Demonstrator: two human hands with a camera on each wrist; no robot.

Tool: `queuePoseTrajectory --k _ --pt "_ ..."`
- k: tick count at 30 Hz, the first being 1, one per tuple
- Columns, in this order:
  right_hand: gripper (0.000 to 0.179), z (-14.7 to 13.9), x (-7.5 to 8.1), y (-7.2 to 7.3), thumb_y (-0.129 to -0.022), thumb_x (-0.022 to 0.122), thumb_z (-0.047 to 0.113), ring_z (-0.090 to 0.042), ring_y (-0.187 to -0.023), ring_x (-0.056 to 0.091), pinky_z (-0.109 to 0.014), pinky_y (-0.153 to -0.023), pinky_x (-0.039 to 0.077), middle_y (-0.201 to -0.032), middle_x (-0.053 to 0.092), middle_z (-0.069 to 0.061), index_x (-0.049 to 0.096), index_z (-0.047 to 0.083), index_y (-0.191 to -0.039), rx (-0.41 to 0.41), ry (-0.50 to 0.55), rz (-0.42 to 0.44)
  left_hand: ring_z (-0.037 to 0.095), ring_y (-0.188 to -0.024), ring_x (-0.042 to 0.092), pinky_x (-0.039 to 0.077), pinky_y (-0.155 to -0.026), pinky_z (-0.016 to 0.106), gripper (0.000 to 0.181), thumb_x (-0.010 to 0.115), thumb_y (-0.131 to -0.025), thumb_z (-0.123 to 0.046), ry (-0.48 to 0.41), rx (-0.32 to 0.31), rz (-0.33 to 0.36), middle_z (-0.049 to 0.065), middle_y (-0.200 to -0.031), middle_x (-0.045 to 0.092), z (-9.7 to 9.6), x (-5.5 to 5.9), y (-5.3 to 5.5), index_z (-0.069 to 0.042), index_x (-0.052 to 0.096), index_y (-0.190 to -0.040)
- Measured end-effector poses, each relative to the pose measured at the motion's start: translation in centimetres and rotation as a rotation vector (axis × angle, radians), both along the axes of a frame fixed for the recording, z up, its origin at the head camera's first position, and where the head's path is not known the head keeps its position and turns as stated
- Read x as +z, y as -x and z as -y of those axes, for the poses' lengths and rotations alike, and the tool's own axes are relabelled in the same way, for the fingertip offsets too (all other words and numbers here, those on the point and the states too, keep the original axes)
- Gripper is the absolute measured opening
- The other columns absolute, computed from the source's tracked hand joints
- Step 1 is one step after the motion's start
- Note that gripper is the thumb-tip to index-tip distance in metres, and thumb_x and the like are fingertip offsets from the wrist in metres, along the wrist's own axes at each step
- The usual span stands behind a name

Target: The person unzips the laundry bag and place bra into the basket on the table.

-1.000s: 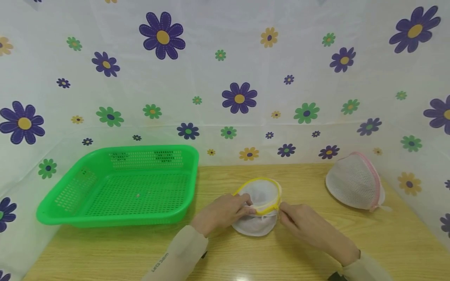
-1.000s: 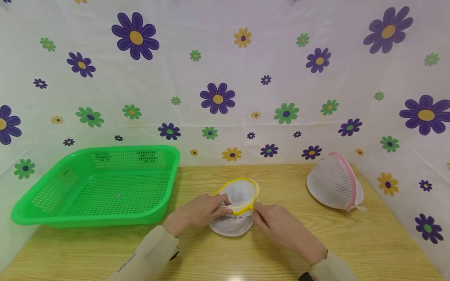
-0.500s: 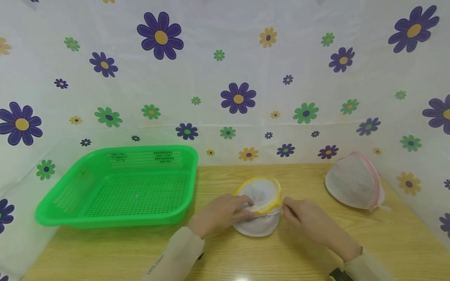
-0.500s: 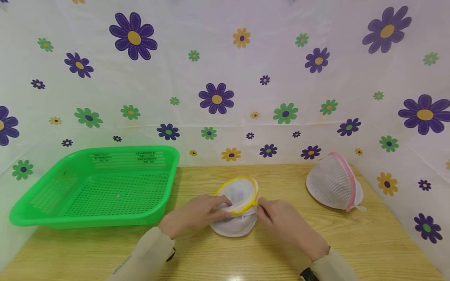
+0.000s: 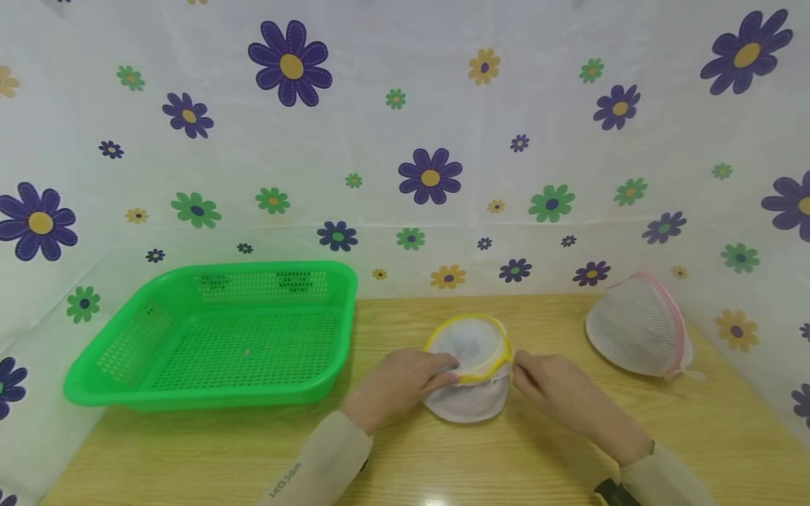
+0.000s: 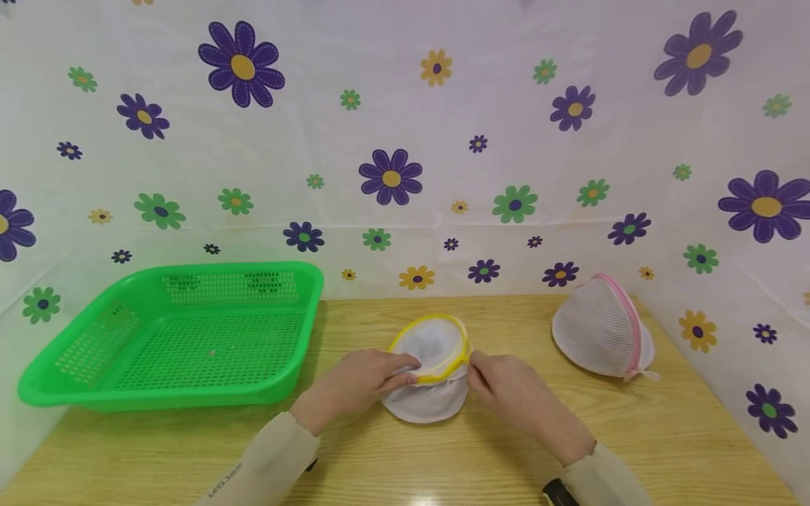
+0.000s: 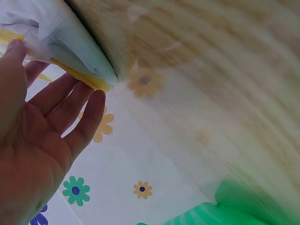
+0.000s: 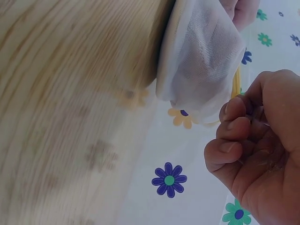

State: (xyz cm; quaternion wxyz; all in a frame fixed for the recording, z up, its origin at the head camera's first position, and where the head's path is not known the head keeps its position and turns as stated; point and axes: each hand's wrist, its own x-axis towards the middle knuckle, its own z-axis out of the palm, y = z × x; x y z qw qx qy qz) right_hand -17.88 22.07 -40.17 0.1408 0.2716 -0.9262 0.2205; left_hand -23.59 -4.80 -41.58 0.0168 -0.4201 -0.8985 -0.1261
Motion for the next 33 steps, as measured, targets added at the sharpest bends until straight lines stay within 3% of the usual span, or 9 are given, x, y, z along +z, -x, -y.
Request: queuePoseTrajectory --k 10,33 --pt "0.03 0.15 0.0 -0.27 -0.095 0.058 0.0 0.008 -0.054 0.027 -0.013 -0.047 0.029 -0.061 0.034 0.018 0.049 0.02 -0.075 0.008 -0.01 -0.019 0.021 -0.099 0.074 0.059 -0.091 0.038 0.036 0.047 -0.108 -0.041 0.011 0.017 0.042 -0.001 -0.115 0.078 -0.13 0.11 0.07 -0.02 0.066 -0.13" --pt "0.03 0.74 0.15 -0.7 -0.094 0.06 0.002 0.008 -0.055 0.027 -0.013 -0.047 0.029 -0.062 0.033 0.018 0.048 0.021 -0.074 0.013 -0.021 -0.021 0.022 -0.103 0.074 0.059 -0.092 0.038 0.037 0.046 -0.108 -0.04 0.016 0.018 0.054 -0.001 -0.118 0.077 -0.14 0.27 -0.01 -0.019 0.065 -0.131"
